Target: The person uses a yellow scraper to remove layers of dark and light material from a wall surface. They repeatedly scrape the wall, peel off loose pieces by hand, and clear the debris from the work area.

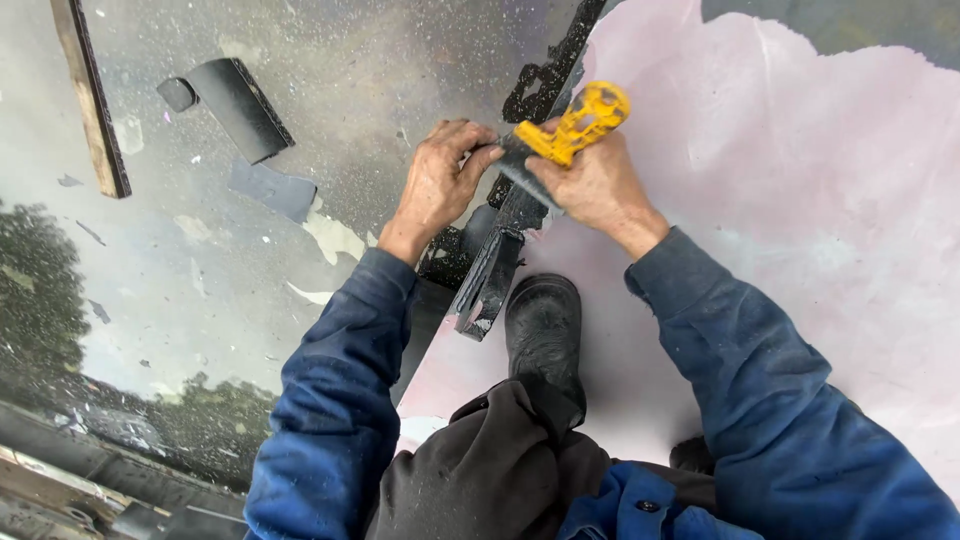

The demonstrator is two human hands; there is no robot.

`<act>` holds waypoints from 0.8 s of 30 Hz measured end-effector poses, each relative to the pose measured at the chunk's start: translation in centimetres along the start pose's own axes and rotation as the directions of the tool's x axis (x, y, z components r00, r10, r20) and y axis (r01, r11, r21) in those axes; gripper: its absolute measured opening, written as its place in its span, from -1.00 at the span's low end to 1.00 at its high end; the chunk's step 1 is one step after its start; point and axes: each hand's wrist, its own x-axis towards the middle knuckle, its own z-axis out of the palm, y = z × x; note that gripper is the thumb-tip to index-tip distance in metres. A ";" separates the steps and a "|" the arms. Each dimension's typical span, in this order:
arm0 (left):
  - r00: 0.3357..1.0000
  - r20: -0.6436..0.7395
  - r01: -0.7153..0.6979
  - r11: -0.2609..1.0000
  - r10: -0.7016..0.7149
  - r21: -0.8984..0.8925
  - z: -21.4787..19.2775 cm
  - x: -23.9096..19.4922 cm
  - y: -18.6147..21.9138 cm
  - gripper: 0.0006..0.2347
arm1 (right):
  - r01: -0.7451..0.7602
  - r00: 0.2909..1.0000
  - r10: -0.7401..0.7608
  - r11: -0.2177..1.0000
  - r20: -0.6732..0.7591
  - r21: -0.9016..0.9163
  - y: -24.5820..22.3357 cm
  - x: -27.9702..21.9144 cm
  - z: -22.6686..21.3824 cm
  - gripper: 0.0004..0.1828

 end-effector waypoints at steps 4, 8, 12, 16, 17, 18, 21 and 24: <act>0.991 -0.120 0.057 0.998 -0.061 -0.034 0.4 1.8 1.7 -0.87 | -0.140 0.990 0.140 0.984 0.016 0.106 -0.9 0.5 -1.8 -0.64; 0.989 -0.120 -0.080 0.996 0.084 0.035 1.0 1.5 -0.3 -0.87 | -0.040 0.999 0.040 0.999 -0.002 -0.020 -0.8 0.3 -1.3 -0.74; 0.989 -0.138 -0.052 0.999 0.053 0.016 0.4 0.1 0.6 -0.82 | 0.082 0.996 -0.079 0.988 0.033 -0.133 -1.4 -1.8 -2.2 -0.69; 0.808 -0.196 0.503 0.824 -0.556 -0.262 -1.7 1.4 4.4 -0.74 | 0.151 0.986 -0.059 0.723 0.157 -0.674 -2.4 -3.1 -6.0 -0.84; 0.810 -0.199 0.497 0.825 -0.552 -0.268 -1.9 1.0 5.3 -0.74 | 0.154 0.986 -0.063 0.717 0.157 -0.680 -2.7 -4.0 -5.6 -0.84; 0.724 0.052 0.640 0.642 -0.687 -0.423 -2.0 0.6 6.2 -0.66 | 0.249 0.968 -0.164 0.735 0.191 -0.630 -3.0 -4.9 -5.1 -0.72; 0.578 0.441 0.804 0.384 -0.686 -0.454 -0.2 -1.0 6.7 -0.57 | 0.377 0.925 -0.255 0.694 0.281 -0.613 -3.7 -7.5 -3.0 -0.55; 0.589 0.516 0.808 0.427 -0.622 -0.407 2.0 -2.0 6.2 -0.56 | 0.402 0.915 -0.251 0.634 0.315 -0.660 -2.8 -8.6 -1.4 -0.50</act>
